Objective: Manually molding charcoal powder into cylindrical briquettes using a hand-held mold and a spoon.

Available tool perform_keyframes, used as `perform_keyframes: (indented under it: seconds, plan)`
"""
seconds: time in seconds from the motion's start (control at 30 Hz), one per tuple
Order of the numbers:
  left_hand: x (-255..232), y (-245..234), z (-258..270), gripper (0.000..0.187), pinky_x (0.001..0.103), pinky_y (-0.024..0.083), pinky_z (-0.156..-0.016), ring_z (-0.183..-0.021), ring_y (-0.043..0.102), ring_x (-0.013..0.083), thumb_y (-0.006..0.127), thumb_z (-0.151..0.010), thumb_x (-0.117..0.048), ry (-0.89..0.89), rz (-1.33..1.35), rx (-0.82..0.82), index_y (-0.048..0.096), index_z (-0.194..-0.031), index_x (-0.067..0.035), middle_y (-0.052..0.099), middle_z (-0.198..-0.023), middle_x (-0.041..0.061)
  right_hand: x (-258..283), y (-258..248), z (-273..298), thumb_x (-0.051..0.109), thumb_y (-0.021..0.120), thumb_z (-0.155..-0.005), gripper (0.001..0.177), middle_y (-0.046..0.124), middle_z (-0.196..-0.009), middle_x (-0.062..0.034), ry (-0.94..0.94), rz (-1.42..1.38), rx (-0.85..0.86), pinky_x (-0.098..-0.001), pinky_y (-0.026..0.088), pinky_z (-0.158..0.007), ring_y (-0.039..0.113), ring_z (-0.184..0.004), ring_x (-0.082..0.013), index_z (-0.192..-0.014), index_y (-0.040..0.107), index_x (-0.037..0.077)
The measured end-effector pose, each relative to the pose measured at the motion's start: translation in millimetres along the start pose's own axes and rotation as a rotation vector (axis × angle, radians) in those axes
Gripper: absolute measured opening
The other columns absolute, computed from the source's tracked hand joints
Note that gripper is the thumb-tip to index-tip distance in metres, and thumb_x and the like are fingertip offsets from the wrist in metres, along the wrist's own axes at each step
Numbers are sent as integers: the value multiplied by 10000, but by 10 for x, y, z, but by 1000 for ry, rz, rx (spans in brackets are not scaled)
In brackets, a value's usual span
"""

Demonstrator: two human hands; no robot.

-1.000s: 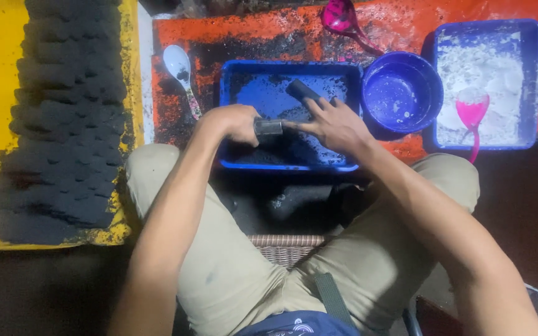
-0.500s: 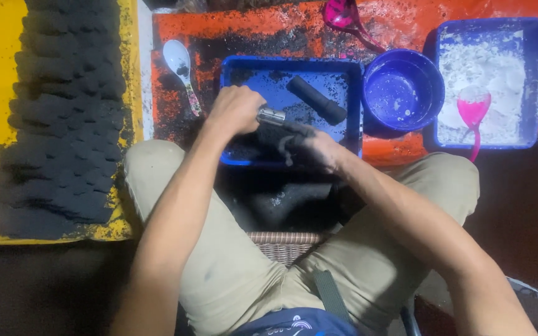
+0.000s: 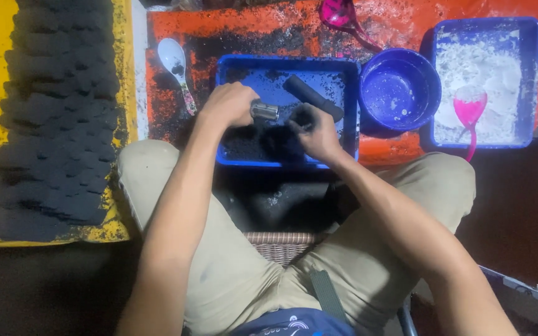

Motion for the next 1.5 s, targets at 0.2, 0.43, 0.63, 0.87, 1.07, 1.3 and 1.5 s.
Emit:
perform_keyframes:
  seconds: [0.2,0.43,0.63,0.87,1.07,1.3,1.5]
  plan:
    - [-154,-214,281,356,445,450,-771,-898,569,355,706,-612,-211,-9,101,164,628,-929,-69,610,-886,196,335,-59,71,204,626,-717,249,544,-881,-108,-708,735,198,-353,506,-515,579,-726,-243,-961,600,162]
    - [-78,-137,70,287,439,454,-783,-897,575,337,662,-622,-191,48,66,66,641,-893,-97,622,-876,166,450,13,51,53,533,-704,516,493,-1083,-267,-302,563,490,-499,428,-786,483,-1014,-413,-1200,415,129]
    - [-62,-4,-117,236,407,468,-717,-798,605,312,661,-610,-149,94,-91,-165,651,-845,-133,630,-766,121,265,21,110,169,511,-752,405,533,-1017,-186,208,-224,463,-427,438,-774,527,-928,-298,-1133,449,48]
    - [12,117,-209,193,347,451,-613,-665,602,233,577,-635,-72,246,-166,-523,624,-699,-248,605,-637,30,-18,235,169,187,559,-769,173,553,-677,-75,834,-1126,166,-257,485,-550,580,-604,-160,-821,562,22]
    - [-56,23,-118,157,378,467,-600,-683,611,275,593,-576,-19,197,-66,-309,627,-661,-147,619,-635,73,27,130,21,196,509,-798,227,518,-637,-124,583,-829,69,-385,488,-463,552,-563,-231,-832,546,-26]
    - [-76,-141,119,221,411,464,-712,-819,597,325,674,-589,-193,-8,133,97,660,-795,-115,627,-780,150,406,-182,12,72,742,-501,499,531,-853,-92,-478,604,8,-403,498,-578,591,-707,-308,-953,580,209]
    - [-125,-200,278,278,415,443,-786,-909,574,323,666,-596,-225,-82,191,373,653,-846,-105,632,-874,151,569,-191,55,16,563,-722,386,484,-1093,-156,-784,837,208,-331,524,-540,576,-786,-249,-1030,595,247]
Point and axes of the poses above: each hand's wrist, its own z-axis away from the middle knuckle, its own y-axis out of the palm, x = y × z, the point moved 4 cm from there along -z, towards the middle knuckle
